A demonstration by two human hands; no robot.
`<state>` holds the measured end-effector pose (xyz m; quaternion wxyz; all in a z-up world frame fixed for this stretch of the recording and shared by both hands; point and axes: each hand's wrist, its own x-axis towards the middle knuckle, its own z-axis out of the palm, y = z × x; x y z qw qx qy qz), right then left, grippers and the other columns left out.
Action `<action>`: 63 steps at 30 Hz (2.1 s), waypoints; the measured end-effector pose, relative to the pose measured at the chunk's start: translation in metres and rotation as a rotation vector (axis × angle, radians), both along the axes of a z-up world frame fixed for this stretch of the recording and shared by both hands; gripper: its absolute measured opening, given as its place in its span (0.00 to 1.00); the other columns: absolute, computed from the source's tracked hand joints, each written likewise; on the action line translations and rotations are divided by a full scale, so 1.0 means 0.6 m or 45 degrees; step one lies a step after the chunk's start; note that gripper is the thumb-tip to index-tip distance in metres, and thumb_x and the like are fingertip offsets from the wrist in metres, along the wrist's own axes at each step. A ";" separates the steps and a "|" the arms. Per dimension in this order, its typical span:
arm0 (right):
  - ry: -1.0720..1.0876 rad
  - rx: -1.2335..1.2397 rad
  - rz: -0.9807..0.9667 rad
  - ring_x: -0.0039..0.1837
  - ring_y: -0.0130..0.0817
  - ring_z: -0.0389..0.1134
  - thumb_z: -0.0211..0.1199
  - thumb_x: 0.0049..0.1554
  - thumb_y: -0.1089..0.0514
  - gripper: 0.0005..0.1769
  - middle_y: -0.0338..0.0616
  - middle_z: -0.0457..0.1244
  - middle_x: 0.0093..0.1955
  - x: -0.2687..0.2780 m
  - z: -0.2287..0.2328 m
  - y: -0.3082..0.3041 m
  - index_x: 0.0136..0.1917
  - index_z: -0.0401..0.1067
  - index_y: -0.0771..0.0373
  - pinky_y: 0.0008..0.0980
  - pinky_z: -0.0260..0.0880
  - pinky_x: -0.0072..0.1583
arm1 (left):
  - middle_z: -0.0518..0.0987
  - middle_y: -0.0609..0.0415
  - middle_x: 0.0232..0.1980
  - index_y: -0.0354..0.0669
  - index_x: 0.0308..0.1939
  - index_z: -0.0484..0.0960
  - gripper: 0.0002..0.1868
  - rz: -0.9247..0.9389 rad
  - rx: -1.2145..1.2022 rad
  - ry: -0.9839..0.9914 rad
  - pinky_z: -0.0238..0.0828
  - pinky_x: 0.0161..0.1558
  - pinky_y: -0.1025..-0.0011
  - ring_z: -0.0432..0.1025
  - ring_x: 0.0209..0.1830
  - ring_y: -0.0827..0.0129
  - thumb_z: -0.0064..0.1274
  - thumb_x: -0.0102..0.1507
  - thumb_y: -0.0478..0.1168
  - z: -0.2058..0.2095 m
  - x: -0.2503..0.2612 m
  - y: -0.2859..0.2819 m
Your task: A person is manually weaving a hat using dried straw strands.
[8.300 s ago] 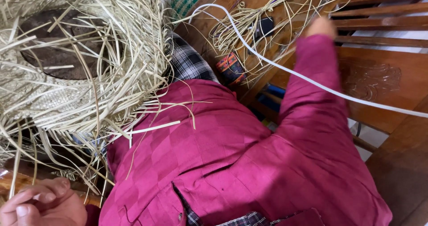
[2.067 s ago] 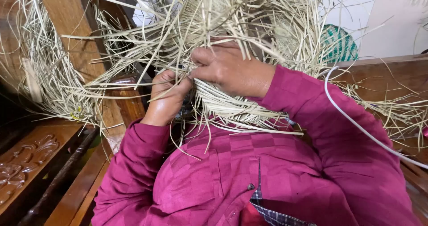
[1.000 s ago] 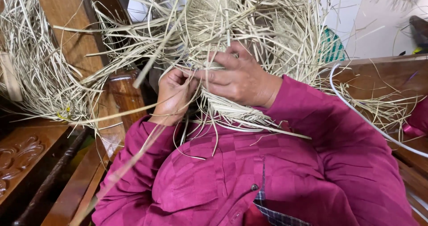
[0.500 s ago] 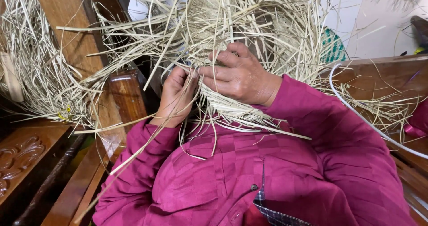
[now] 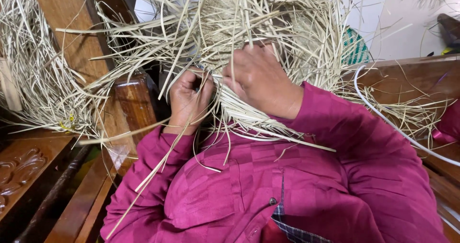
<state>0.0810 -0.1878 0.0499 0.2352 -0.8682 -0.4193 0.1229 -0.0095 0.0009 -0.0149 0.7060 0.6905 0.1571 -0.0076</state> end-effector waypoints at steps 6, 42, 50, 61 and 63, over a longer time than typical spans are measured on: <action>0.499 -0.008 -0.052 0.42 0.60 0.68 0.58 0.60 0.59 0.07 0.55 0.64 0.34 0.009 0.045 0.012 0.40 0.69 0.62 0.55 0.66 0.46 | 0.82 0.50 0.32 0.39 0.36 0.83 0.02 0.081 0.088 0.007 0.74 0.43 0.71 0.74 0.34 0.71 0.61 0.62 0.31 0.017 0.004 -0.007; -0.311 0.019 0.199 0.48 0.42 0.66 0.63 0.61 0.57 0.03 0.43 0.61 0.44 0.022 -0.012 0.018 0.47 0.71 0.56 0.41 0.64 0.49 | 0.79 0.57 0.34 0.40 0.37 0.80 0.05 0.081 -0.025 0.095 0.72 0.49 0.70 0.69 0.37 0.75 0.60 0.66 0.35 -0.017 0.001 -0.020; -0.240 -0.030 0.292 0.43 0.34 0.62 0.61 0.63 0.59 0.04 0.37 0.58 0.41 0.020 -0.003 0.016 0.45 0.69 0.54 0.35 0.62 0.45 | 0.81 0.54 0.34 0.39 0.38 0.83 0.05 0.059 -0.003 0.152 0.74 0.48 0.68 0.72 0.37 0.75 0.62 0.65 0.36 -0.017 -0.003 -0.018; 0.171 0.025 0.404 0.38 0.36 0.62 0.57 0.65 0.57 0.12 0.37 0.59 0.34 0.044 0.081 -0.006 0.38 0.71 0.57 0.36 0.61 0.45 | 0.82 0.52 0.29 0.39 0.33 0.84 0.09 0.013 0.169 0.112 0.73 0.41 0.68 0.71 0.33 0.74 0.60 0.68 0.38 -0.037 -0.008 -0.016; 1.002 0.170 0.596 0.34 0.40 0.67 0.58 0.61 0.60 0.16 0.48 0.64 0.27 0.061 0.153 -0.016 0.32 0.75 0.64 0.39 0.67 0.43 | 0.82 0.52 0.31 0.41 0.33 0.84 0.08 0.059 0.046 0.183 0.73 0.48 0.68 0.73 0.34 0.69 0.59 0.67 0.37 -0.047 -0.009 -0.025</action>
